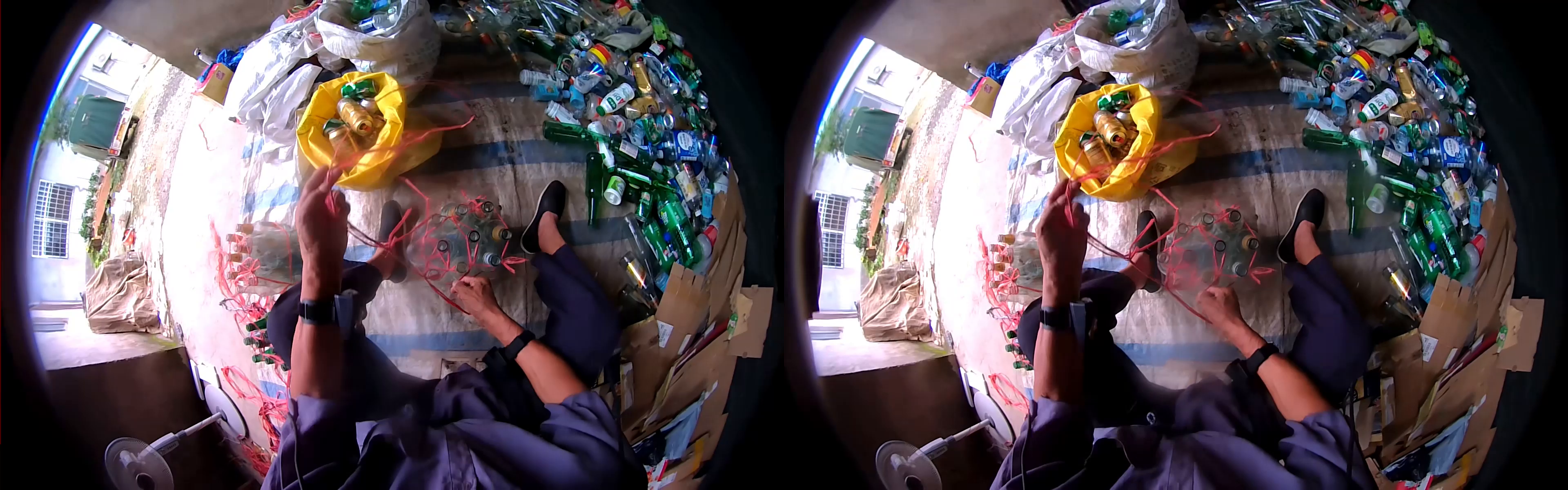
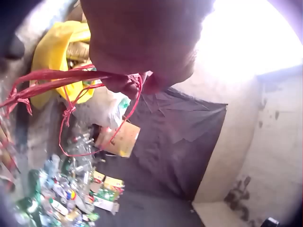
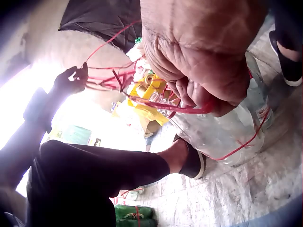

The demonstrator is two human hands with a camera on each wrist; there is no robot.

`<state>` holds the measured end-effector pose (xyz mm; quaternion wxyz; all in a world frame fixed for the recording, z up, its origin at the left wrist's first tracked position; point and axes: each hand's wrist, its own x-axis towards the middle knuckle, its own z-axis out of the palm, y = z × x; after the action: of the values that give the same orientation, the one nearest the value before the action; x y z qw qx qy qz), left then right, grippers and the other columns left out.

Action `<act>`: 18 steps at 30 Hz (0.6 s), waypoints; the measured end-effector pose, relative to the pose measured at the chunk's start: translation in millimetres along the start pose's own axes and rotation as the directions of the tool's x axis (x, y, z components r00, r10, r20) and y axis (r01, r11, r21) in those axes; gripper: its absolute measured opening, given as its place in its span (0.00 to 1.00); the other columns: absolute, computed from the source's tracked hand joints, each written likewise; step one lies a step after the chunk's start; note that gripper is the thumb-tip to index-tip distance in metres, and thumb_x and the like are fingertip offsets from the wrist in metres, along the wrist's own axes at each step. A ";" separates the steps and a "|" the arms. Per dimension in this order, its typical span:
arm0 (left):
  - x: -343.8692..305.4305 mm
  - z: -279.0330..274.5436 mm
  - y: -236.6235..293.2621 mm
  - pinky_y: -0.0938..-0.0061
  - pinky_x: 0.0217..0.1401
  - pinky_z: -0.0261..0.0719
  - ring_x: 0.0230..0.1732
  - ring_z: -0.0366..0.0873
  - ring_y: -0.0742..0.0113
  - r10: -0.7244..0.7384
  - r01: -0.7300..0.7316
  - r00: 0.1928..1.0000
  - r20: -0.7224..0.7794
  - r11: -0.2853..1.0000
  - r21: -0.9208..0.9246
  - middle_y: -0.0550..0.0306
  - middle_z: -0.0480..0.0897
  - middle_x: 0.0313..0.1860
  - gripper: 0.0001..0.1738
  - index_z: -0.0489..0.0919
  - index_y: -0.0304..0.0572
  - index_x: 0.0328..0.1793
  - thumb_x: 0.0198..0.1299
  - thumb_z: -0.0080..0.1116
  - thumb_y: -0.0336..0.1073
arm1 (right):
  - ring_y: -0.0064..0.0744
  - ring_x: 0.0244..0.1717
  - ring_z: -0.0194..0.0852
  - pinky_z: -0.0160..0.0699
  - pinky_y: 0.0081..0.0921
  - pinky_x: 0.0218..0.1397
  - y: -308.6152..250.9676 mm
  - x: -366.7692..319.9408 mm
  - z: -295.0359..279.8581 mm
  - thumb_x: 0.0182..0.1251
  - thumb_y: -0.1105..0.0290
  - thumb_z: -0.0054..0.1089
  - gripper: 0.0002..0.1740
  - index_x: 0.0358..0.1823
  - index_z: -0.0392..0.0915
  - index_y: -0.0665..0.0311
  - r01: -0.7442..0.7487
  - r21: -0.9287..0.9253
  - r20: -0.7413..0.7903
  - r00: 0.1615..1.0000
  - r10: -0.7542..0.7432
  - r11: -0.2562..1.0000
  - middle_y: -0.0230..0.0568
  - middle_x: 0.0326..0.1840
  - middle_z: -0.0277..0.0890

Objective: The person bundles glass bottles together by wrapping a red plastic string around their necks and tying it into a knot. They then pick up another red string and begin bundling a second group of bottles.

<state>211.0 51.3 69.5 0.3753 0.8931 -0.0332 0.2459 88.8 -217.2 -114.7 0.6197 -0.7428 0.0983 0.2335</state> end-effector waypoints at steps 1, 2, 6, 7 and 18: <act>-14.0 -9.7 -4.3 0.82 0.41 0.77 0.41 0.80 0.72 -0.060 0.062 0.998 0.034 0.997 -0.050 0.52 0.83 0.53 0.22 0.72 0.29 0.65 0.64 0.50 0.22 | 0.17 0.19 0.63 0.61 0.23 0.23 0.6 -1.4 -1.9 0.63 0.66 0.57 0.13 0.27 0.82 0.69 0.103 -0.001 0.004 0.995 -0.103 0.995 0.28 0.16 0.69; -27.6 -19.5 -8.5 0.83 0.36 0.75 0.37 0.78 0.75 -0.270 0.280 0.960 0.077 0.903 -0.326 0.50 0.83 0.53 0.22 0.73 0.28 0.64 0.63 0.50 0.23 | 0.20 0.20 0.67 0.64 0.25 0.24 1.2 -3.2 -7.4 0.61 0.66 0.58 0.13 0.28 0.83 0.69 0.135 -0.055 0.026 0.991 -0.134 0.989 0.31 0.17 0.71; -75.2 -42.3 -2.4 0.84 0.21 0.65 0.22 0.70 0.78 -0.633 0.522 0.758 0.153 0.450 -0.724 0.51 0.82 0.39 0.18 0.77 0.27 0.55 0.60 0.48 0.25 | 0.26 0.24 0.75 0.70 0.26 0.29 10.3 -3.4 -10.8 0.55 0.65 0.60 0.13 0.27 0.83 0.69 0.037 -0.111 -0.033 0.999 -0.041 0.993 0.39 0.18 0.75; -85.7 -46.5 -2.7 0.84 0.19 0.64 0.19 0.68 0.78 -0.662 0.559 0.733 0.160 0.451 -0.696 0.53 0.81 0.33 0.16 0.77 0.27 0.53 0.59 0.48 0.26 | 0.26 0.24 0.75 0.70 0.26 0.29 16.0 -0.9 -12.9 0.55 0.65 0.60 0.13 0.27 0.83 0.69 0.040 -0.110 -0.033 0.998 -0.044 0.993 0.39 0.18 0.75; -321.4 46.6 -58.6 0.58 0.36 0.82 0.37 0.84 0.50 -0.126 0.702 0.219 0.967 0.709 -0.067 0.39 0.83 0.42 0.19 0.74 0.37 0.56 0.61 0.61 0.37 | 0.33 0.21 0.70 0.66 0.31 0.27 21.8 3.0 -31.1 0.54 0.63 0.57 0.14 0.21 0.80 0.67 0.507 -0.399 0.056 0.845 -0.532 0.764 0.43 0.16 0.72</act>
<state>-37.3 21.0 -145.8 0.5574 0.7080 -0.0467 -0.4312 88.9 -251.5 -131.4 0.4920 -0.8577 -0.1422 0.0452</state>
